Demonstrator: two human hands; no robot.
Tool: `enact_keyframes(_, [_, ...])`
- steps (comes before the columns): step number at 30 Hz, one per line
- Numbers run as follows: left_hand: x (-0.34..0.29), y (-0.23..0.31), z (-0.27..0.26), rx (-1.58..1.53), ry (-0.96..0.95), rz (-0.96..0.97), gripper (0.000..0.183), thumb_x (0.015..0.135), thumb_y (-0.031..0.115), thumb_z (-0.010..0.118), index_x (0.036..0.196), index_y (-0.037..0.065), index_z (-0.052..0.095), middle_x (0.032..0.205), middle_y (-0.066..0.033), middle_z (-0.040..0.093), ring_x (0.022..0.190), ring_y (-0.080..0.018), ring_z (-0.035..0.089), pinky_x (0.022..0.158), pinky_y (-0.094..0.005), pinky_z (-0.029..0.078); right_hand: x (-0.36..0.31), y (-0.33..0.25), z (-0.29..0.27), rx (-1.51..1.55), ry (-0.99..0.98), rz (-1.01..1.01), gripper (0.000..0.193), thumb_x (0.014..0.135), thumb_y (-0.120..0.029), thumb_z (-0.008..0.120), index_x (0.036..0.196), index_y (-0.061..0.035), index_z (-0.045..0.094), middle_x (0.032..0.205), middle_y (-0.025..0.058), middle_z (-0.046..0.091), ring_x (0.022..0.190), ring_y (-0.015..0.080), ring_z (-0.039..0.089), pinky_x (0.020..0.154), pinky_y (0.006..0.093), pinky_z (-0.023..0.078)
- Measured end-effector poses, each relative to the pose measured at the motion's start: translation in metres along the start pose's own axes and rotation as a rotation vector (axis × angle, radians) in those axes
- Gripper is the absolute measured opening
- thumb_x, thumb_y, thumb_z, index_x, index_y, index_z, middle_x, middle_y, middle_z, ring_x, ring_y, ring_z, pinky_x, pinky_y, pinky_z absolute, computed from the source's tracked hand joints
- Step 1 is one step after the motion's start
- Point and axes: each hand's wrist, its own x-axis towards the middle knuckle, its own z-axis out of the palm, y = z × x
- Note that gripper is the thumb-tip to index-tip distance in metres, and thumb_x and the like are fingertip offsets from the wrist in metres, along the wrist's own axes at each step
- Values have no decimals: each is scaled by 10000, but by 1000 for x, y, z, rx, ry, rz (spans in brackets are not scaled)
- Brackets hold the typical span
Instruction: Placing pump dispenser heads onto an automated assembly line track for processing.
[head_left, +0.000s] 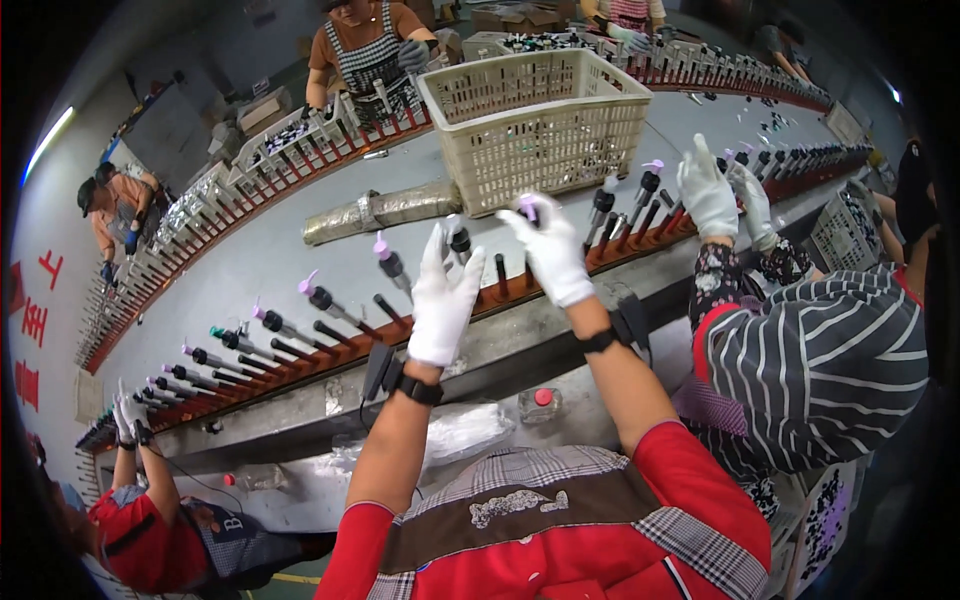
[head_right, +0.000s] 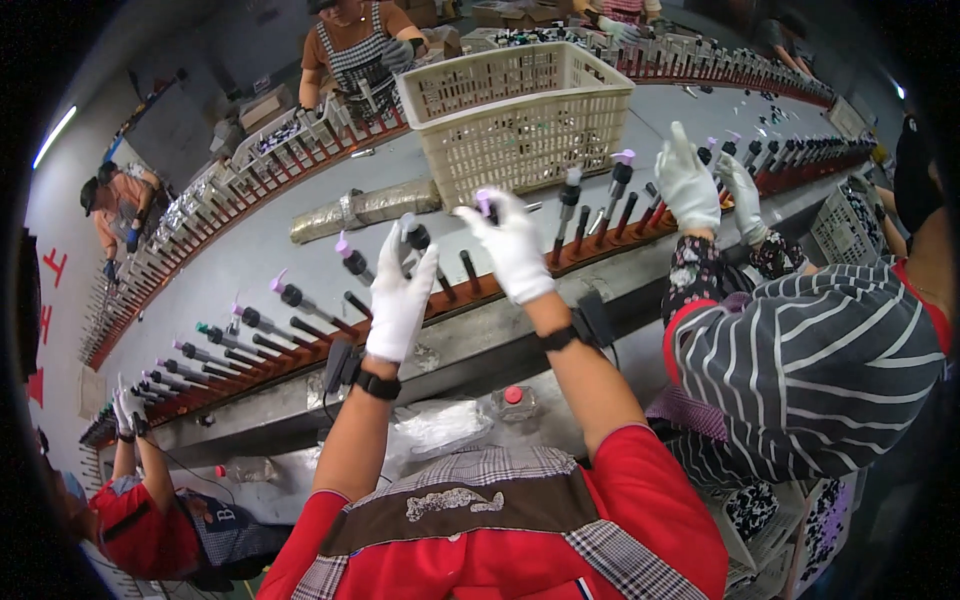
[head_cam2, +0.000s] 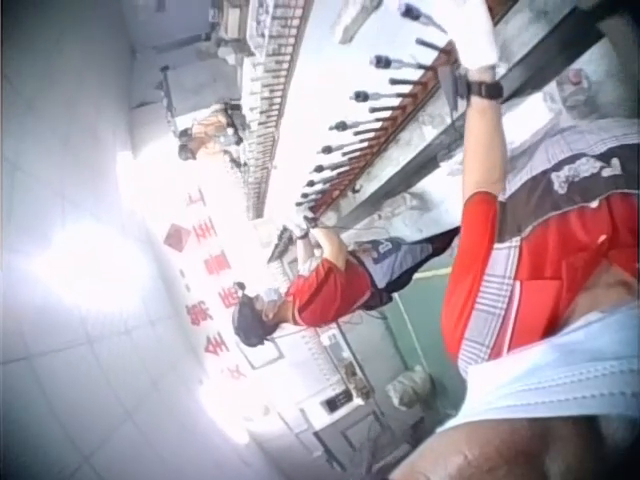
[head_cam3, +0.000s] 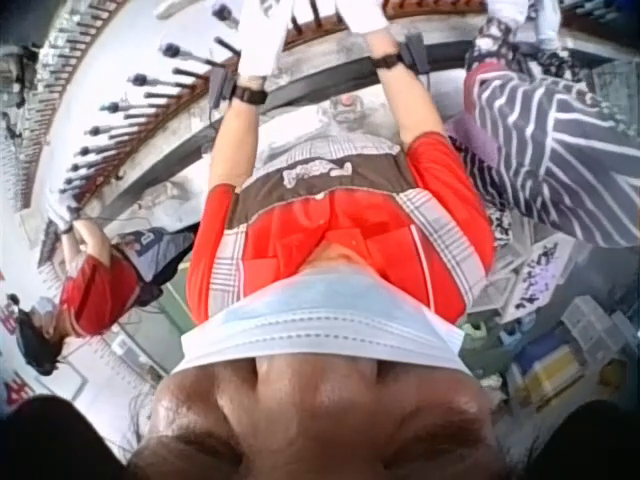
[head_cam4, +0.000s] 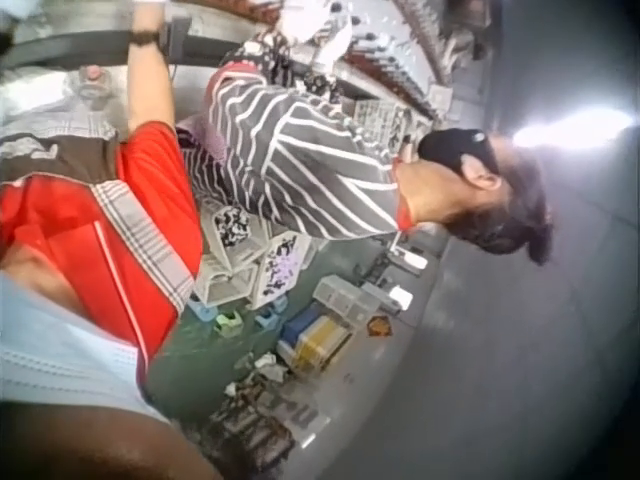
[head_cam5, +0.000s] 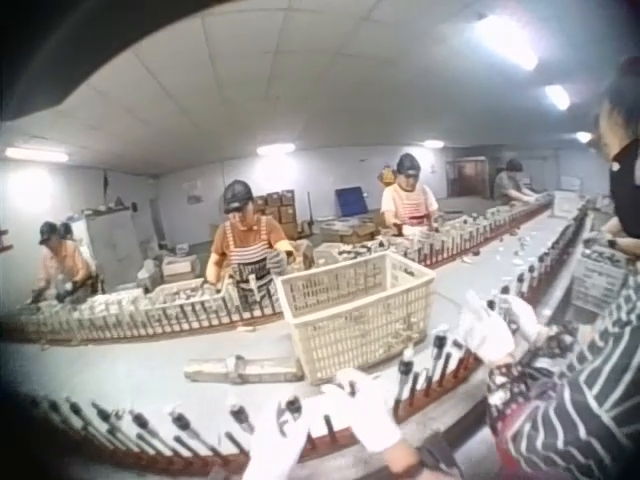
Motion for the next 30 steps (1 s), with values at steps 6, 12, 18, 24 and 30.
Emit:
enact_keyframes(6, [63,-6,17,-398,-55,-387,311,1005,282,630,787,62,598,672,-4,605,538,-124,617,536,-253,477,16,24,57,52,-53,14,253,888,-263,746,750,-82,635,644,82,644,570,241,617,571,334,503])
enact_keyframes(12, [28,-17,-54,258,141,-71,303,964,289,682,825,22,655,686,-74,649,523,-184,580,558,-338,501,-36,-48,37,-145,-130,-180,275,862,-301,783,988,-78,683,771,85,689,659,196,661,629,287,529])
enact_keyframes(18, [-33,-24,-69,401,-120,-70,351,939,280,707,680,53,639,585,-140,579,498,-290,546,514,-365,468,-58,6,-56,229,250,116,159,927,-31,692,1081,-7,664,1009,61,705,910,136,659,857,288,540])
enact_keyframes(24, [17,2,38,67,5,253,275,946,255,703,925,-14,650,853,-110,702,680,-184,619,689,-284,525,24,-7,-13,227,86,156,233,899,-187,766,979,-4,646,889,28,671,776,92,594,736,264,488])
enact_keyframes(30, [53,10,56,-386,-194,-387,286,1002,207,641,766,48,609,651,57,575,584,-33,514,557,-231,425,37,37,23,-278,231,-34,291,883,-305,743,703,-100,641,636,95,654,561,286,629,546,360,502])
